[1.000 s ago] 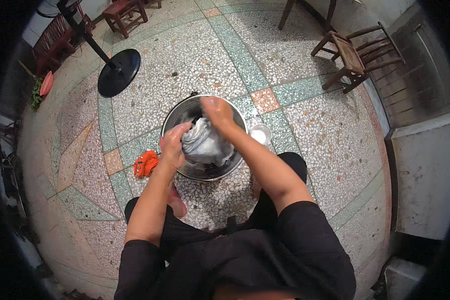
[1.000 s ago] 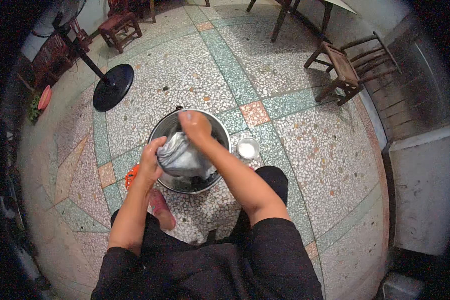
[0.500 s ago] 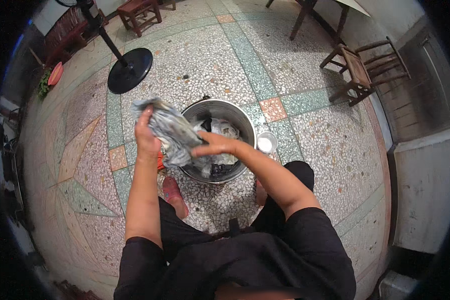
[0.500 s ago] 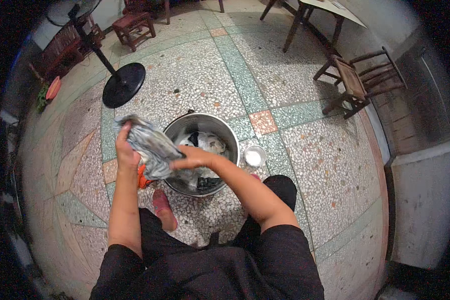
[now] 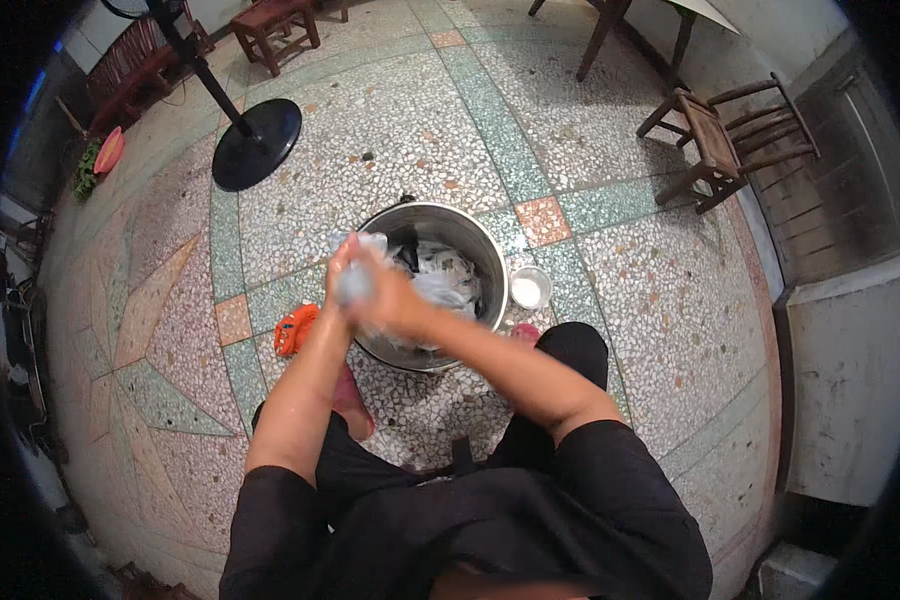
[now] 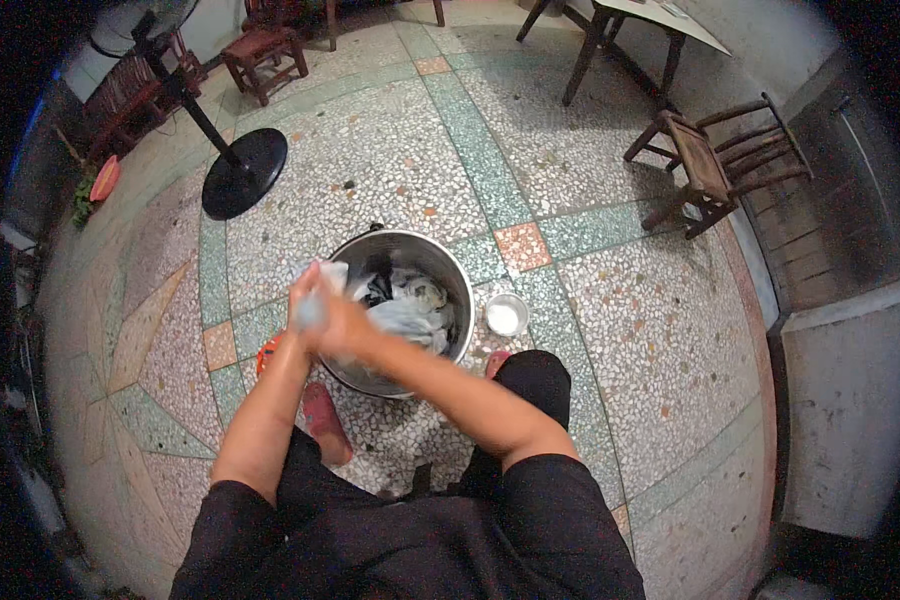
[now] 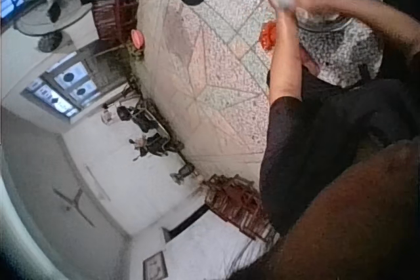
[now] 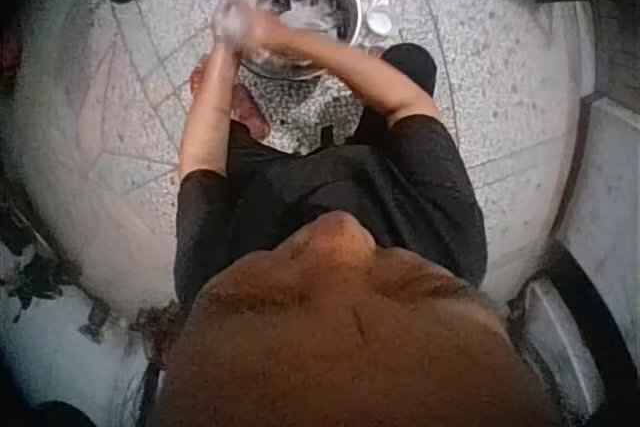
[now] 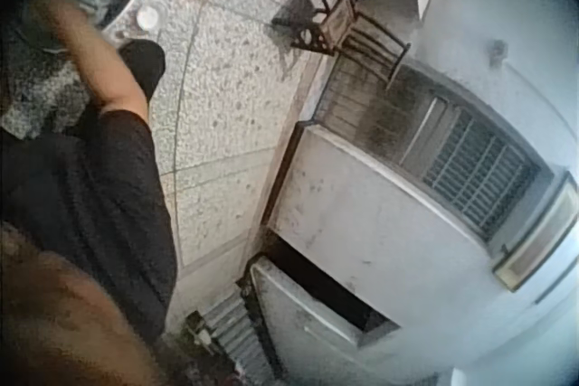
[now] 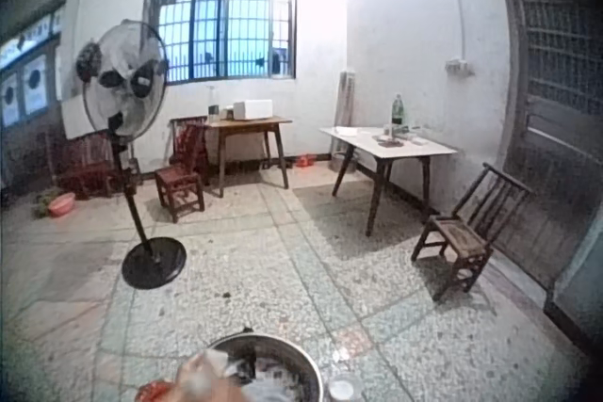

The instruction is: Hand washing clothes in a metal bucket on the floor.

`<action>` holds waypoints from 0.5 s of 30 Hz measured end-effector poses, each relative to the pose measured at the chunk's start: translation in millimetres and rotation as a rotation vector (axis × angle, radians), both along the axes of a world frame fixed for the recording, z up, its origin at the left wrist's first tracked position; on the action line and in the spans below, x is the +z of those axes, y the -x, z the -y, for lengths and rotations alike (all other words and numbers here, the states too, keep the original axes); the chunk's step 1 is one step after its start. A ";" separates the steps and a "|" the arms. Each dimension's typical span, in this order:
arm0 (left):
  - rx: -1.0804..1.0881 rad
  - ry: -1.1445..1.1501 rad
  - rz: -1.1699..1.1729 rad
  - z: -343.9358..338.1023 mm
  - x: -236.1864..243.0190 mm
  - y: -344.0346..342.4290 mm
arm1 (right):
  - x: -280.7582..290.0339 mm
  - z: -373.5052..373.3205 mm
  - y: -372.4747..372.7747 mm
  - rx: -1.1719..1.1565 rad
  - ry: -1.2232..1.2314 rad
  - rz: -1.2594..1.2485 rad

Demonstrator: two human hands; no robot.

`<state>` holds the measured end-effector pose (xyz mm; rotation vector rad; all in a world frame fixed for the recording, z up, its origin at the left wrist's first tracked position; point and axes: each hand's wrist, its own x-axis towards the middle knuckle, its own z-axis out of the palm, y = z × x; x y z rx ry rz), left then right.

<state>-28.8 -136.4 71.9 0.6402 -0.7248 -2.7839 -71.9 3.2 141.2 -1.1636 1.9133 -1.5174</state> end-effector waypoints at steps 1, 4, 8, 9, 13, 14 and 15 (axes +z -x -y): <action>-0.488 -0.020 0.060 12.5 14.0 -6.0 | 30.8 -12.5 -21.1 0.083 0.225 -0.214; 0.185 0.655 0.531 -23.9 -65.4 -1.7 | 6.8 -12.2 -10.3 0.017 0.167 -0.441; 0.290 -0.142 0.309 -99.9 48.8 34.6 | -35.8 3.7 64.3 -0.448 -0.122 -0.254; 0.243 -0.133 0.314 -100.9 47.8 31.5 | -37.0 3.6 64.0 -0.474 -0.046 -0.268; -0.002 -0.006 0.002 -63.2 47.3 8.5 | -10.4 7.1 10.8 -0.347 0.303 -0.252; -0.087 -0.086 -0.475 -2.9 -41.9 -29.6 | 16.0 15.3 -22.3 -0.206 0.440 -0.367; -0.110 -0.115 -0.487 -15.1 -45.2 -12.0 | 6.2 10.6 -7.8 -0.228 0.413 -0.387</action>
